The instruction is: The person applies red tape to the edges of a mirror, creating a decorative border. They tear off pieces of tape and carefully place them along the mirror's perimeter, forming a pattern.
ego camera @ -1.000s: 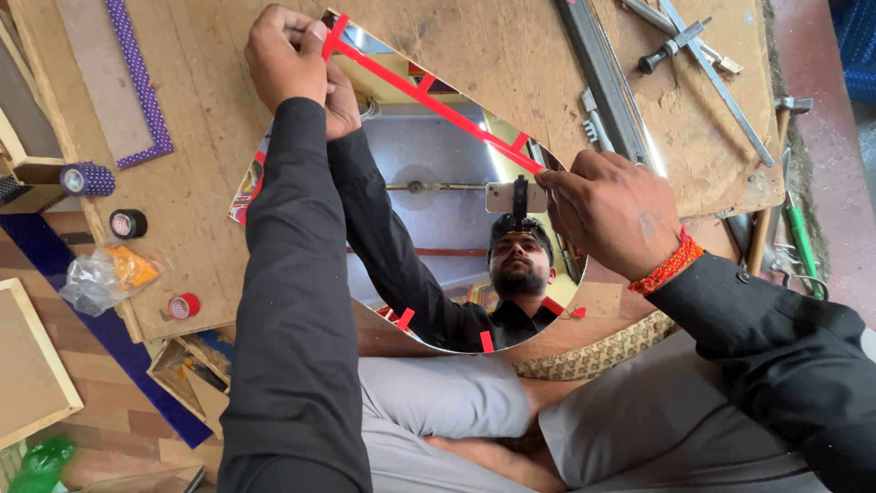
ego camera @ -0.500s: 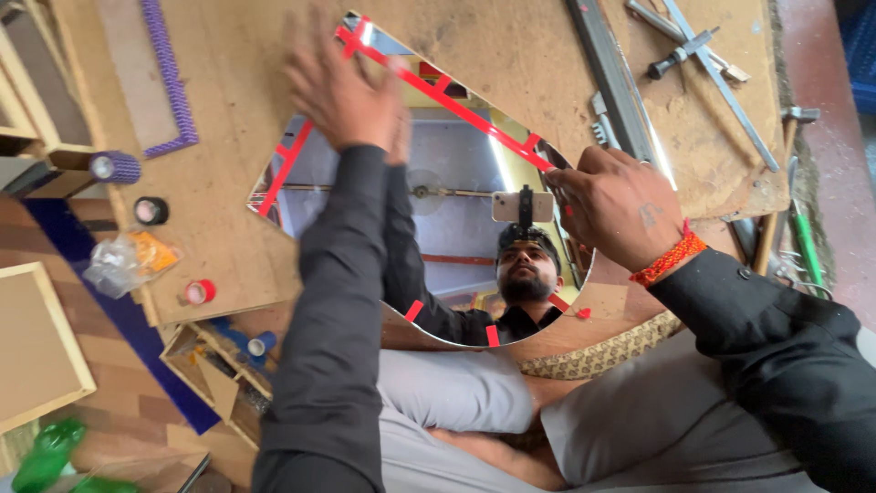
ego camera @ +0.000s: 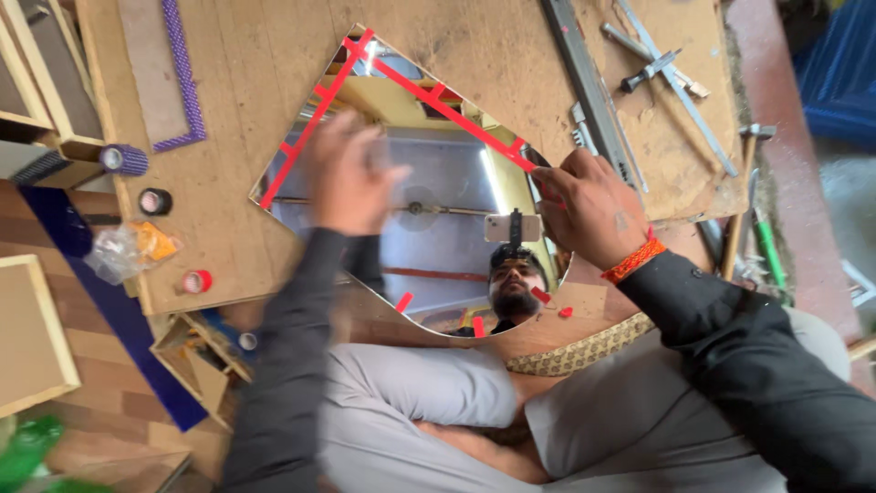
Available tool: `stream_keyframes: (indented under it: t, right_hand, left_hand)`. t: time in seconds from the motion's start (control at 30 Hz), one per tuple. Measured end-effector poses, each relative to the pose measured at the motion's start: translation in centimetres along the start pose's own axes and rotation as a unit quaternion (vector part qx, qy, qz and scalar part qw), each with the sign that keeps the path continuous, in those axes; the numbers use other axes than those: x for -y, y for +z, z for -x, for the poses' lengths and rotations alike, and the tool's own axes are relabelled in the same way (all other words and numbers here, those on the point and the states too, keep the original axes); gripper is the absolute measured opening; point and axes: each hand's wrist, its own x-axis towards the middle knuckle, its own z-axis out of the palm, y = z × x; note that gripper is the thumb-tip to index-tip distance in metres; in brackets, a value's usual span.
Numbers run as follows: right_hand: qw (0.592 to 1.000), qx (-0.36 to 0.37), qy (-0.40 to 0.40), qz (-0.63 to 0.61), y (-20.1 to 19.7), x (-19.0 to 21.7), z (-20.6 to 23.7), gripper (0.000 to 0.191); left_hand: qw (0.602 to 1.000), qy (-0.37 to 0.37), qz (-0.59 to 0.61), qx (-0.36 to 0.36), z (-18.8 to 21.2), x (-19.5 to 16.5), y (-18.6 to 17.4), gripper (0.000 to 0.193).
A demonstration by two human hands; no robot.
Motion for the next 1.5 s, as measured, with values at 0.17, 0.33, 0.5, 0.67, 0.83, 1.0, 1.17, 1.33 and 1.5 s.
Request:
stream_keyframes:
  t: [0.17,0.33,0.5,0.67,0.83,1.0,1.17,1.33,1.5]
  right_hand:
    - [0.999,0.008,-0.03,0.016,1.4,0.3,-0.7,0.046]
    - [0.999,0.012,-0.019,0.036,2.6,1.8,-1.2,0.05]
    - [0.999,0.014,-0.038,0.004,3.8,1.7,-3.1,0.047]
    - [0.993,0.056,-0.102,0.026,6.1,0.2,-9.1,0.037]
    - [0.963,0.032,-0.259,0.065,8.1,-0.1,-16.9,0.024]
    - [0.967,0.058,-0.238,0.075,6.4,0.0,-18.3,0.03]
    - [0.971,0.035,-0.237,0.012,5.5,-0.5,-16.9,0.027]
    - [0.971,0.004,-0.238,0.009,5.3,-1.6,-16.7,0.028]
    - [0.97,-0.008,-0.241,-0.003,4.8,-2.9,-16.6,0.018]
  left_hand:
    - [0.979,0.019,-0.026,0.203,3.1,11.6,-11.3,0.097]
    - [0.981,0.051,-0.062,0.174,4.4,14.4,-12.4,0.081]
    - [0.99,-0.018,-0.046,0.131,6.9,15.4,-13.2,0.073]
    - [0.977,-0.123,-0.123,0.124,11.5,13.5,-14.3,0.078]
    - [0.946,-0.265,-0.157,0.096,15.0,8.1,-14.1,0.081]
    - [0.949,-0.233,-0.187,0.102,14.6,3.6,-12.8,0.091]
    - [0.995,-0.058,0.079,-0.009,6.3,-0.5,-2.9,0.064]
    - [0.992,-0.047,0.043,-0.108,-2.7,-2.7,7.2,0.044]
    - [0.965,-0.205,0.001,-0.163,-6.2,-4.6,10.8,0.035]
